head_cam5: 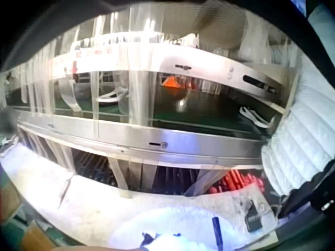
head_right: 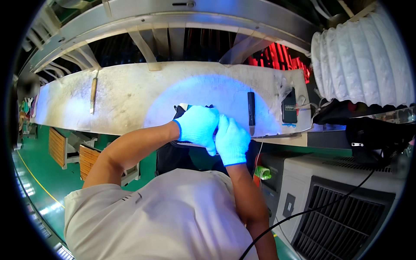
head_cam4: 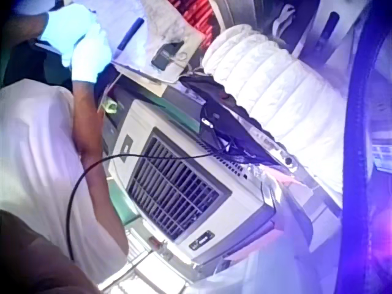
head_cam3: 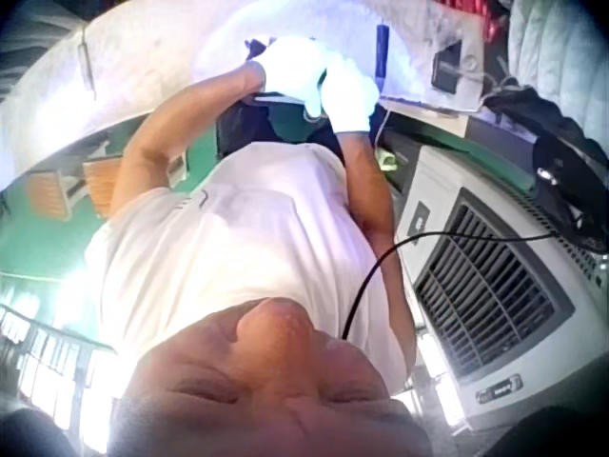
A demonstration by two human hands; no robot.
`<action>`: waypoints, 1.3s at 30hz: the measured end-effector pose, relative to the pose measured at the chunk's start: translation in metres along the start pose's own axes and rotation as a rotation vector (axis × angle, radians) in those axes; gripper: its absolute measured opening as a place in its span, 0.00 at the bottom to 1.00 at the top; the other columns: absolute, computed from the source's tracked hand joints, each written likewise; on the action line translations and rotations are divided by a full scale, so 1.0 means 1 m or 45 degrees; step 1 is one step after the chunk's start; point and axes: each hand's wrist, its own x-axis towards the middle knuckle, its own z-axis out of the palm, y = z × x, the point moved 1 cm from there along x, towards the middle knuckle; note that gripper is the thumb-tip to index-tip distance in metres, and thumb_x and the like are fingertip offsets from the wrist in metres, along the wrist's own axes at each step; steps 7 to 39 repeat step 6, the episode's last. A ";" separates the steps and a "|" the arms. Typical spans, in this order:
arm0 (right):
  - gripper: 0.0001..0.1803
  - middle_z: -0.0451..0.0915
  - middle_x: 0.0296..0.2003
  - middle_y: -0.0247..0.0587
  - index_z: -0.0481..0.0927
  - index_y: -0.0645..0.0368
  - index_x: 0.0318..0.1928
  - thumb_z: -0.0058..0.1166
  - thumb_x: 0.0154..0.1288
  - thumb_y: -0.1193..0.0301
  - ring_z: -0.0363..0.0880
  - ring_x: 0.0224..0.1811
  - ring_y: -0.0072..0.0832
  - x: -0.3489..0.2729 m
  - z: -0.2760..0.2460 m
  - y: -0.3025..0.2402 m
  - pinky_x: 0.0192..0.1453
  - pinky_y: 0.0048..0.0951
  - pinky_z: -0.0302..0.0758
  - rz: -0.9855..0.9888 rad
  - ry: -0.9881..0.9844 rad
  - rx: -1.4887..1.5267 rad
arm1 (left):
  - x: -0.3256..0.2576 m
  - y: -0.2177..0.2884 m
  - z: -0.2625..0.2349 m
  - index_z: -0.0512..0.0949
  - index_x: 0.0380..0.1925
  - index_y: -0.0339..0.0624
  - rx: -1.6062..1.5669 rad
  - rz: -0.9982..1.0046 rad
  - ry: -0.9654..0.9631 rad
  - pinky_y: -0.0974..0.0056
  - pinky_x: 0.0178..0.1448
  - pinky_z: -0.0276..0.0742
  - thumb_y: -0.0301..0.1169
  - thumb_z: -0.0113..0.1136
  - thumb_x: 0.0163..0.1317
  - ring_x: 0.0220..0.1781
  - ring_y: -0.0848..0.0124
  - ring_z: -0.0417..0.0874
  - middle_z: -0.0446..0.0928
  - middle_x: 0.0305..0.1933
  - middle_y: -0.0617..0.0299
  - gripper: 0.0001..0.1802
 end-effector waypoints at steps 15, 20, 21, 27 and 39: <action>0.16 0.90 0.42 0.51 0.84 0.54 0.50 0.51 0.87 0.57 0.89 0.39 0.59 0.005 0.019 0.014 0.43 0.58 0.83 0.397 -0.106 0.128 | 0.014 -0.015 0.007 0.92 0.40 0.42 0.019 0.110 -0.028 0.45 0.50 0.90 0.58 0.86 0.41 0.42 0.42 0.93 0.91 0.41 0.44 0.34; 0.16 0.90 0.42 0.51 0.84 0.54 0.50 0.51 0.87 0.57 0.89 0.39 0.59 0.005 0.019 0.014 0.43 0.58 0.83 0.397 -0.106 0.128 | 0.014 -0.015 0.007 0.92 0.40 0.42 0.019 0.110 -0.028 0.45 0.50 0.90 0.58 0.86 0.41 0.42 0.42 0.93 0.91 0.41 0.44 0.34; 0.16 0.90 0.42 0.51 0.84 0.54 0.50 0.51 0.87 0.57 0.89 0.39 0.59 0.005 0.019 0.014 0.43 0.58 0.83 0.397 -0.106 0.128 | 0.014 -0.015 0.007 0.92 0.40 0.42 0.019 0.110 -0.028 0.45 0.50 0.90 0.58 0.86 0.41 0.42 0.42 0.93 0.91 0.41 0.44 0.34; 0.16 0.90 0.42 0.51 0.84 0.54 0.50 0.51 0.87 0.57 0.89 0.39 0.59 0.005 0.019 0.014 0.43 0.58 0.83 0.397 -0.106 0.128 | 0.014 -0.015 0.007 0.92 0.40 0.42 0.019 0.110 -0.028 0.45 0.50 0.90 0.58 0.86 0.41 0.42 0.42 0.93 0.91 0.41 0.44 0.34; 0.16 0.90 0.42 0.51 0.84 0.54 0.50 0.51 0.87 0.57 0.89 0.39 0.59 0.005 0.019 0.014 0.43 0.58 0.83 0.397 -0.106 0.128 | 0.014 -0.015 0.007 0.92 0.40 0.42 0.019 0.110 -0.028 0.45 0.50 0.90 0.58 0.86 0.41 0.42 0.42 0.93 0.91 0.41 0.44 0.34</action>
